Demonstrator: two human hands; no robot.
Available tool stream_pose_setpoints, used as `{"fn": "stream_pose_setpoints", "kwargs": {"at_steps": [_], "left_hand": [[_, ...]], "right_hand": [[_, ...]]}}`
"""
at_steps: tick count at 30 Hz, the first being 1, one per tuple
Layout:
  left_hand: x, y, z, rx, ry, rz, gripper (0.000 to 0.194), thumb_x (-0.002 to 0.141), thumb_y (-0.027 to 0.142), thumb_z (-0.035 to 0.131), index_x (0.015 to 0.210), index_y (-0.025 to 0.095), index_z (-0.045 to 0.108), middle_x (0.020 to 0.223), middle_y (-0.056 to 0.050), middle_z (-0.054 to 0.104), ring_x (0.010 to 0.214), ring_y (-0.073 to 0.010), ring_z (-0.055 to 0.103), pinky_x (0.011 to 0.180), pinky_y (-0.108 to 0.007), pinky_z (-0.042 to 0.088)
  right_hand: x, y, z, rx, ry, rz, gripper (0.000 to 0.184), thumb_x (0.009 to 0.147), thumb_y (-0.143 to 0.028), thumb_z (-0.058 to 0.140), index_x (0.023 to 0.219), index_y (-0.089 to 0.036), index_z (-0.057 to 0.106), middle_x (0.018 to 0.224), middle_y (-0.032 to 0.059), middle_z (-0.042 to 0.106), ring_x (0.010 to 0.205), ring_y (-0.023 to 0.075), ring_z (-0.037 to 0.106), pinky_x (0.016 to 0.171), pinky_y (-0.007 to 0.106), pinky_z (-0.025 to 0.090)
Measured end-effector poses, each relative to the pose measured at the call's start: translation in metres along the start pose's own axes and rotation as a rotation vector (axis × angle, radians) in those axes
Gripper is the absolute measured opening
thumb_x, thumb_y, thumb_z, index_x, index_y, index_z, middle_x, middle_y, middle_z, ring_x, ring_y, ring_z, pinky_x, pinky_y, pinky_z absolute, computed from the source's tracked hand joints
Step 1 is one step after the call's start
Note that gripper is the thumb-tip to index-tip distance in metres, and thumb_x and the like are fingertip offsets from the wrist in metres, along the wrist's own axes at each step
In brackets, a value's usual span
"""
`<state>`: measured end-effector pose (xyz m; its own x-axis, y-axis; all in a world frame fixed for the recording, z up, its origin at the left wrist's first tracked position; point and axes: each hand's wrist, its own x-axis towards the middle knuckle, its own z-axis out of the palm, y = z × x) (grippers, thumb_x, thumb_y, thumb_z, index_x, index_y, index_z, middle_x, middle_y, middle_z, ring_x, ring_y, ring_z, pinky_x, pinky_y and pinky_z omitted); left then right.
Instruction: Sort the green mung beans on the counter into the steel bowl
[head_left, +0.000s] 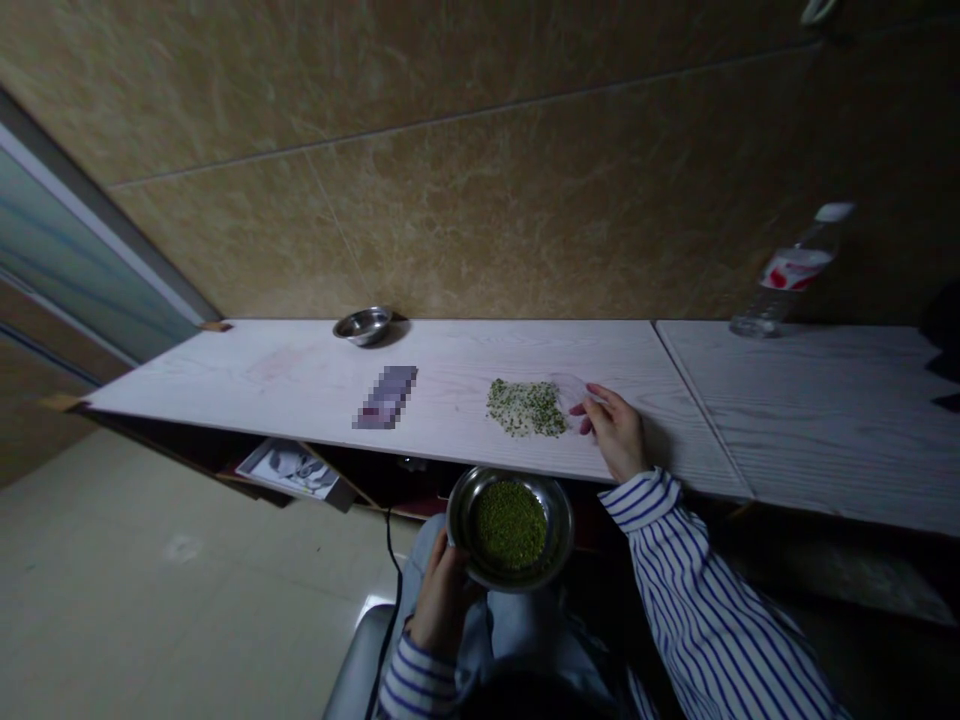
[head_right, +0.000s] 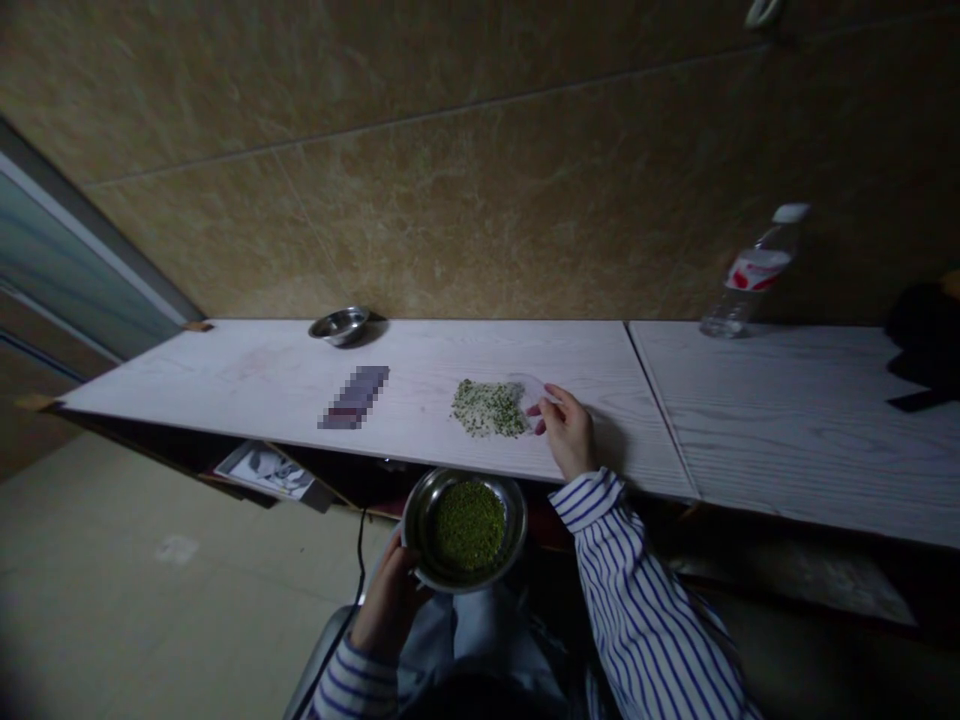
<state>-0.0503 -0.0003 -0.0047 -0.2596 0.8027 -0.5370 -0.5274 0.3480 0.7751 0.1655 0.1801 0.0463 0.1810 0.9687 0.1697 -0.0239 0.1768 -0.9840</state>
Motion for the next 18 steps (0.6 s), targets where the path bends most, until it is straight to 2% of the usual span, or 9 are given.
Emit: {"fn": "stream_pose_setpoints", "kwargs": {"at_steps": [4,11,18], "left_hand": [[0.003,-0.005,0.002,-0.022,0.012,0.035,0.048,0.068,0.028,0.064,0.115,0.028,0.057,0.102,-0.002,0.064,0.080,-0.0171,0.060,0.064,-0.029,0.049],[0.010,-0.012,-0.003,-0.050,-0.013,0.026,0.045,0.069,0.032,0.064,0.113,0.024,0.057,0.101,-0.006,0.062,0.087,-0.0214,0.060,0.067,-0.032,0.050],[0.013,-0.005,-0.003,-0.059,-0.061,-0.027,0.051,0.073,0.028,0.061,0.123,0.025,0.052,0.116,-0.007,0.060,0.097,-0.0210,0.057,0.065,-0.028,0.047]], "right_hand": [[0.000,-0.003,-0.001,0.051,0.020,0.036,0.060,0.071,-0.046,0.065,0.118,-0.010,0.056,0.074,0.0040,0.068,0.049,0.0090,0.050,0.045,0.023,0.037],[0.000,-0.006,-0.003,0.124,0.080,0.071,0.060,0.066,-0.046,0.070,0.115,-0.012,0.057,0.071,0.0013,0.067,0.049,0.0080,0.049,0.048,0.023,0.034],[-0.003,-0.010,-0.010,0.086,0.136,0.104,0.061,0.064,-0.046,0.072,0.113,-0.013,0.059,0.072,0.0017,0.067,0.052,0.0086,0.049,0.048,0.022,0.033]]}}
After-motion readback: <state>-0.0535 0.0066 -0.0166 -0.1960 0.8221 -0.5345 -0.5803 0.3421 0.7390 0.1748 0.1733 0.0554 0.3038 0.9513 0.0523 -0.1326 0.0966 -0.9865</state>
